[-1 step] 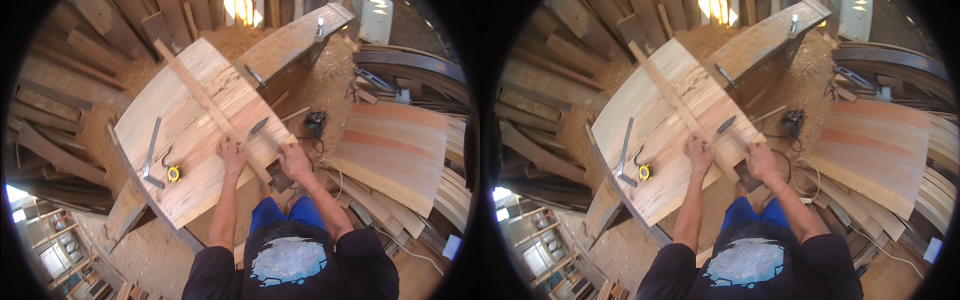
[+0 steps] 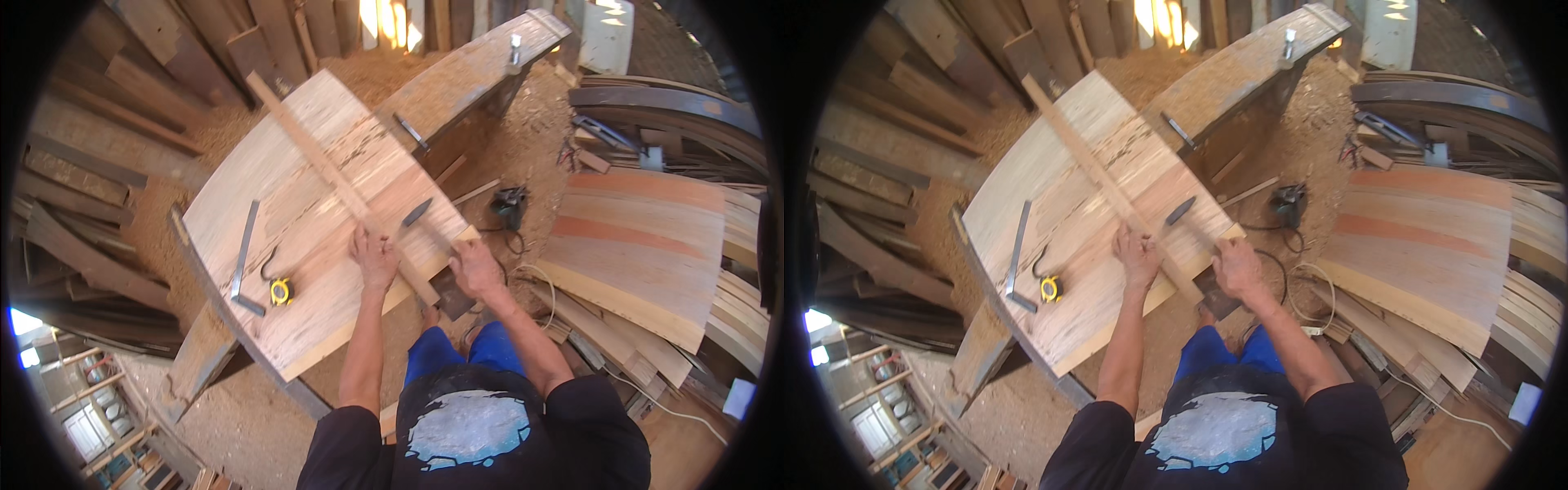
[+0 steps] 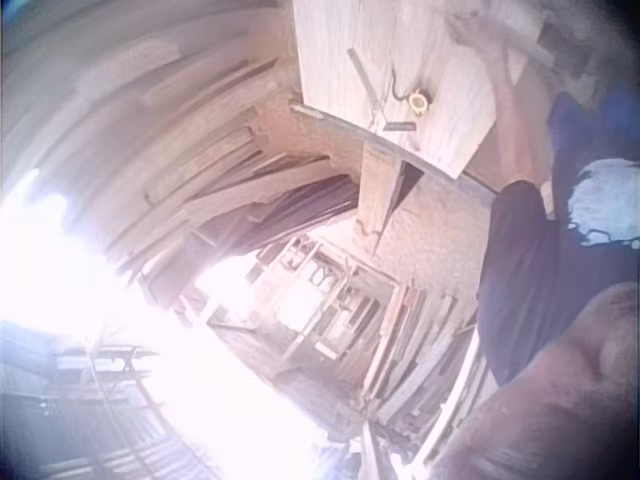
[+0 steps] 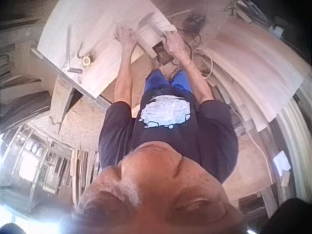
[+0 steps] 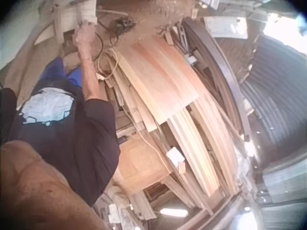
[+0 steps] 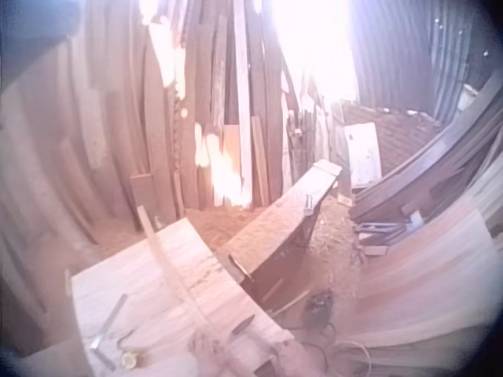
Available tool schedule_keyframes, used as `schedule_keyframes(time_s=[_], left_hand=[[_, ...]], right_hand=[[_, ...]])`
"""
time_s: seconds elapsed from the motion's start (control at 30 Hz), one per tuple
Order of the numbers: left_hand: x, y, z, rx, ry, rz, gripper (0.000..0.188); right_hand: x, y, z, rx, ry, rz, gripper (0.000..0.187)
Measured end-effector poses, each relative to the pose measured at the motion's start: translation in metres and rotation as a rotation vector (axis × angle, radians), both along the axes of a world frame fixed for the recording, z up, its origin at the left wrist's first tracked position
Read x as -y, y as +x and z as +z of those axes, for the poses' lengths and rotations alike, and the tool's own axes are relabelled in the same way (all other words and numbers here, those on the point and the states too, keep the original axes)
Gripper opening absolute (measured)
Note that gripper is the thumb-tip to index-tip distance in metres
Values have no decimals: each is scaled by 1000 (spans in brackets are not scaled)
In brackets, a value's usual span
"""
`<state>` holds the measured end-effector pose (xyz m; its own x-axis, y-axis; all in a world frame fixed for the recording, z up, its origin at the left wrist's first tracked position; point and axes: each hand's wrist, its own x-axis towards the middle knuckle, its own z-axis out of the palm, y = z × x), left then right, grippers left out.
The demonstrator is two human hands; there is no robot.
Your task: The person aligns a wooden slat across a board, hammers small nails through the slat to secure it, and then uses pliers to remove a nail before hammering it back in again.
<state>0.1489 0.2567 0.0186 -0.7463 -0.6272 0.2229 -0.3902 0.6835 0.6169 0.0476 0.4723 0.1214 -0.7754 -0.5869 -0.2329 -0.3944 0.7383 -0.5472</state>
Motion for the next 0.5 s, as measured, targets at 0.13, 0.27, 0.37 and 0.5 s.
schedule_keyframes(time_s=[0.13,0.27,0.37,0.5], left_hand=[[11,-28,-3,75,45,-10,20],[19,-41,-10,181,6,183,42],[5,-67,2,491,-69,-18,59],[22,-52,-35,333,-133,140,55]], right_hand=[[-5,-2,-7,-2,-57,-44,34],[-18,-16,-22,96,51,54,37],[-52,-39,-9,278,-94,-74,40],[-105,-33,-93,36,-23,-17,37]])
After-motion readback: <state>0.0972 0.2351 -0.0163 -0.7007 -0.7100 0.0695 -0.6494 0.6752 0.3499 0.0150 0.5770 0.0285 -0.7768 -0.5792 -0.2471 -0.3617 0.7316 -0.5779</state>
